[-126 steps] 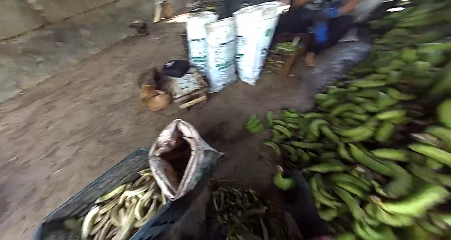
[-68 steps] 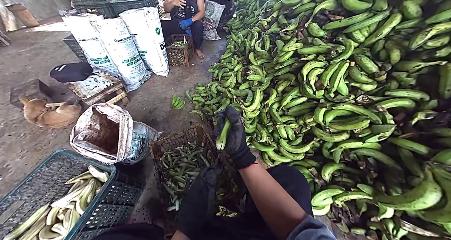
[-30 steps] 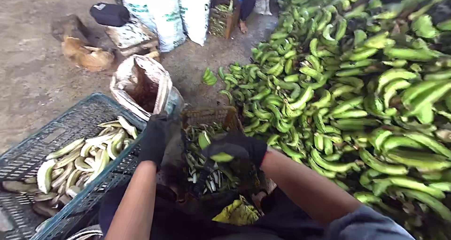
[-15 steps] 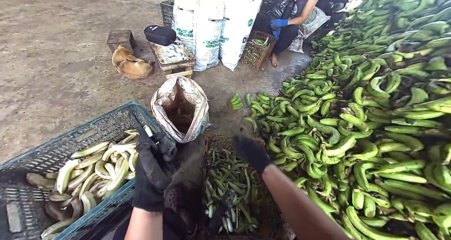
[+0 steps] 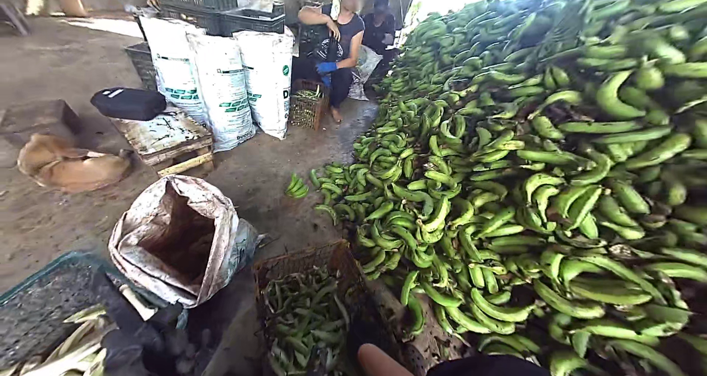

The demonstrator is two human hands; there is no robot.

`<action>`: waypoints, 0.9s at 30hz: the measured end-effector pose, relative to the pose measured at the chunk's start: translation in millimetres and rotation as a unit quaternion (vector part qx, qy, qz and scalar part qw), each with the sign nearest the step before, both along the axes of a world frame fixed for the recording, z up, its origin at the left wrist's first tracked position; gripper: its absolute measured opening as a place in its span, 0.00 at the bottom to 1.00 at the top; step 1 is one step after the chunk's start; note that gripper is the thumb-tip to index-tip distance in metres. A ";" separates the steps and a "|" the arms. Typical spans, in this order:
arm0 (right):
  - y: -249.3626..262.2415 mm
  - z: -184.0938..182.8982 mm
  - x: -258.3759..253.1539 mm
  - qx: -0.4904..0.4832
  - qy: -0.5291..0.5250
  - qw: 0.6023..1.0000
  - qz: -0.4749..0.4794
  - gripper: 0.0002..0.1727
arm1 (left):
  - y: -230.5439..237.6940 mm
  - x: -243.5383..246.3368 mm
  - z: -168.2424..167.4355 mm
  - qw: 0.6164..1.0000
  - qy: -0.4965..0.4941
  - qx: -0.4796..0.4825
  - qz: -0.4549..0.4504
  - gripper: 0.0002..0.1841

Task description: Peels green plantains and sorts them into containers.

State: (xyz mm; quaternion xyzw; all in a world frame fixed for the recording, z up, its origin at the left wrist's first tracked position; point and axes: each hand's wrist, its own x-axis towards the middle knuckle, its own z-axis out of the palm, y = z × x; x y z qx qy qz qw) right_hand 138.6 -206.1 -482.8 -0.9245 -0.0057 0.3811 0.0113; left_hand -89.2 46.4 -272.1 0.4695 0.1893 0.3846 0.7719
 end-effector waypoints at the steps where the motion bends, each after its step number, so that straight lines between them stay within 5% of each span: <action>1: -1.9 -10.5 -0.2 0.004 -0.015 1.000 -0.001 0.46 | -3.1 4.0 0.8 1.000 0.018 0.000 0.006 0.27; 5: -8.7 -15.0 -2.5 0.047 -0.027 0.999 -0.005 0.49 | -15.1 16.6 8.1 0.995 0.090 -0.029 0.007 0.31; 10: -13.6 55.3 13.0 0.228 0.004 0.973 0.033 0.35 | -23.4 25.6 -10.2 0.992 0.122 0.010 -0.018 0.29; 13: -20.9 110.0 22.2 0.455 0.048 0.889 -0.018 0.35 | -33.9 33.9 -15.7 0.988 0.151 0.023 -0.006 0.25; 17: -44.9 189.9 22.0 0.706 0.155 0.687 -0.070 0.41 | -63.2 43.8 -10.3 0.981 0.192 0.002 -0.011 0.26; 23: -49.7 264.3 31.1 0.723 0.039 0.685 -0.081 0.34 | -99.7 63.6 -17.7 0.970 0.215 0.055 -0.094 0.27; 27: -64.6 256.0 32.6 0.785 0.016 0.598 -0.162 0.31 | -161.4 68.6 4.3 0.960 0.199 0.147 -0.129 0.24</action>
